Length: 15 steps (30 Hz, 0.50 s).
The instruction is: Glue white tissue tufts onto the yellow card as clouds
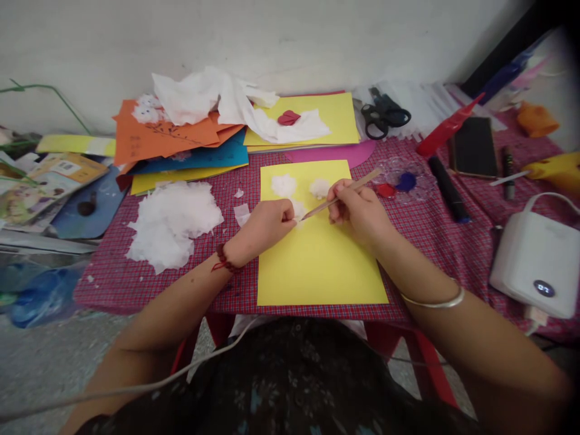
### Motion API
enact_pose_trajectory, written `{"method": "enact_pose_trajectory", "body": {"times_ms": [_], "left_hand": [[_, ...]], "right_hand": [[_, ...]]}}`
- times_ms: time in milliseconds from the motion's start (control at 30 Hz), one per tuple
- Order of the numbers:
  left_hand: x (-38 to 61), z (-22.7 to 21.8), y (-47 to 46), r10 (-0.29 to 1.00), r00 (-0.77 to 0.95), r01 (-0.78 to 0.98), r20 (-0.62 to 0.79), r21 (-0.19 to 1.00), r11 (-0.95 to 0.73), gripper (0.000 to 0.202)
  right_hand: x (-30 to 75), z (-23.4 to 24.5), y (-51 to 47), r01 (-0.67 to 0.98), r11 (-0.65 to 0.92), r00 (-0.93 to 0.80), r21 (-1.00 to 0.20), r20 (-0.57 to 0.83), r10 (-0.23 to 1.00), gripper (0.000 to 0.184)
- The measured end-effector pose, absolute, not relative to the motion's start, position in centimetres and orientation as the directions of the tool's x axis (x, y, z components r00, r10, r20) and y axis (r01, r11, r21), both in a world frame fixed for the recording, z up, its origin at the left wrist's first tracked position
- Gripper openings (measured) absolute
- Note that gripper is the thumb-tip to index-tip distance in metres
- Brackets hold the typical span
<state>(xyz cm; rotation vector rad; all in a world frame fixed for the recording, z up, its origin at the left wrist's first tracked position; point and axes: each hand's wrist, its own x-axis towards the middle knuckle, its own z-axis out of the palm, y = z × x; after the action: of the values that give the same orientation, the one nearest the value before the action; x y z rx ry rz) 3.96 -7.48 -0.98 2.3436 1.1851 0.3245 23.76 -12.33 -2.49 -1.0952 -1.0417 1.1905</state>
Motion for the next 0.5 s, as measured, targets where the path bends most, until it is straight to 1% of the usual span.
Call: {"method": "enact_pose_trajectory", "body": {"times_ms": [233,400,467,500], "left_hand": [[4.4,-0.7,-7.6,0.827,0.562,0.687,-0.006,0.560,-0.463,0.012],[3.5,-0.9,-6.9,0.848,0.525,0.601,0.070,0.676,-0.427,0.007],[3.0,-1.0,-6.6,0.854,0.512,0.591,0.092,0.684,-0.428,0.006],[2.7,-1.0,-6.4,0.853,0.514,0.601,0.095,0.669,-0.437,0.007]], "right_hand": [[23.3,-2.6,-12.5,-0.053,0.088,0.076,-0.995,0.084,0.994,0.028],[23.1,-2.8,-12.6,0.030,0.113,0.055,-0.993,0.114,0.992,0.029],[23.1,-2.9,-12.8,0.083,0.141,0.035,-0.987,0.144,0.989,0.028],[23.2,-2.9,-12.9,0.114,0.159,0.019,-0.981,0.162,0.987,0.028]]}}
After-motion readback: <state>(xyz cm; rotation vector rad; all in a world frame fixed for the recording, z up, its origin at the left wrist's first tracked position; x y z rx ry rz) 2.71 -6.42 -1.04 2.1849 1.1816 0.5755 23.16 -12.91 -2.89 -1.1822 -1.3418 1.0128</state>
